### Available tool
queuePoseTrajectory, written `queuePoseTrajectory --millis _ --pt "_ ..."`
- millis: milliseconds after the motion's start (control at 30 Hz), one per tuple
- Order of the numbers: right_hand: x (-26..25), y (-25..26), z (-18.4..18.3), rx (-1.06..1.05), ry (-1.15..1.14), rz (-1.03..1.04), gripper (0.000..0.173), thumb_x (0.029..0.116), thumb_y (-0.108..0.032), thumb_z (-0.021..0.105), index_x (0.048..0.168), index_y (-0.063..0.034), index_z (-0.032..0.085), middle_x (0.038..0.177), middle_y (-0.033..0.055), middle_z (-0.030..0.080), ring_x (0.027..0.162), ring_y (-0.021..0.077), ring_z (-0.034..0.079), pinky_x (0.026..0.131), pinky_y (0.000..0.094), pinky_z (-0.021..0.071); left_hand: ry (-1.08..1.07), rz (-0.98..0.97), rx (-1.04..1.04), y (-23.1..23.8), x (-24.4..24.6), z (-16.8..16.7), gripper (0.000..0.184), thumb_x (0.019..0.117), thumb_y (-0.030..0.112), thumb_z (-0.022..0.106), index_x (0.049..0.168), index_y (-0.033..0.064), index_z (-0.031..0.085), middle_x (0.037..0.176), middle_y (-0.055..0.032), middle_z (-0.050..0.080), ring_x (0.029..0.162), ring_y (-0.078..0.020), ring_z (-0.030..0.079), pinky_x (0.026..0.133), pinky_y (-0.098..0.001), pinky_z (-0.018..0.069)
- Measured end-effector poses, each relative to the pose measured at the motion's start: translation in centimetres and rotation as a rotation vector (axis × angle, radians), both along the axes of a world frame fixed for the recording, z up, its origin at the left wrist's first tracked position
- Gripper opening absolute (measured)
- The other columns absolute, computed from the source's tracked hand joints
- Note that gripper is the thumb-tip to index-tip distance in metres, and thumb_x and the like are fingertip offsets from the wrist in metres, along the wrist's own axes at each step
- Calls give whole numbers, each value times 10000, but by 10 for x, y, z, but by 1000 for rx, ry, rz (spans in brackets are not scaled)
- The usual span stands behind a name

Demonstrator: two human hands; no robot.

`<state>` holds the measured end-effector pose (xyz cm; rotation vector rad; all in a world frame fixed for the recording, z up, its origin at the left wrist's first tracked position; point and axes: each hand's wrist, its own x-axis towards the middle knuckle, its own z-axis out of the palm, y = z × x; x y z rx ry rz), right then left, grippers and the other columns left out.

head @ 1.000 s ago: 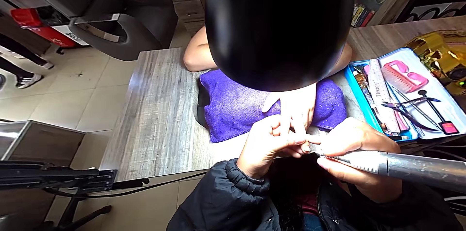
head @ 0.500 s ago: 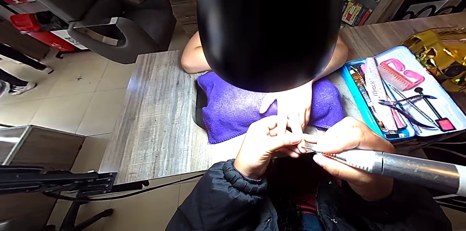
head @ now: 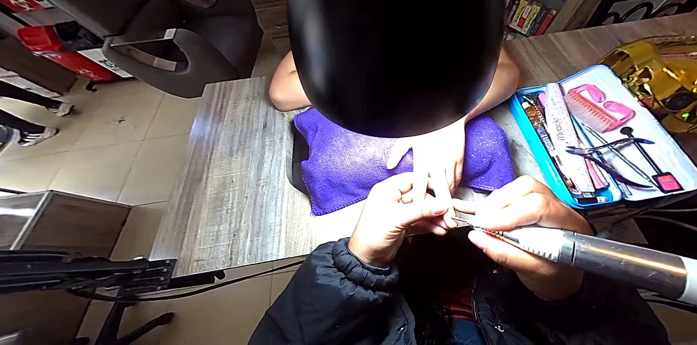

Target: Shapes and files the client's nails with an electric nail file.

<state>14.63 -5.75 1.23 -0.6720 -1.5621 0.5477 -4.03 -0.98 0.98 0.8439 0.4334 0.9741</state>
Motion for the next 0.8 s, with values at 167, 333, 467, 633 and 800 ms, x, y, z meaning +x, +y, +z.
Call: queuePoseTrajectory --millis 167,333,467,633,800 --pt "0 -1 1 35 -36 7 190 766 -36 784 907 -103 676 934 -30 607 919 61 665 888 286 633 4 -1 4 1 0 0 148 876 -126 643 930 6 680 763 -129 740 664 -167 749 645 -285 639" --pt "-2 0 -1 31 6 -31 195 750 -24 781 903 -102 687 938 -32 615 913 59 666 869 263 629 -5 -18 -4 1 -1 0 159 887 -125 631 960 8 677 794 -135 744 680 -175 751 651 -289 639" --pt "-3 0 -3 35 52 16 207 753 -11 786 912 -97 683 928 -24 605 895 86 676 889 353 651 -9 -13 -27 1 -2 1 147 882 -128 635 940 -2 683 770 -144 739 674 -183 752 645 -295 641" --pt "-4 -1 -4 76 -11 0 181 793 -34 776 935 -93 680 958 -24 605 925 59 667 901 290 633 -26 -26 -23 2 -2 -1 148 879 -126 634 929 5 682 779 -139 736 685 -181 752 658 -300 643" --pt "-5 -1 -6 49 52 -4 222 762 -2 784 935 -92 679 949 -21 600 903 84 680 897 350 652 -19 -39 -31 2 -3 1 136 893 -106 633 934 1 706 789 -144 746 687 -174 752 658 -282 637"
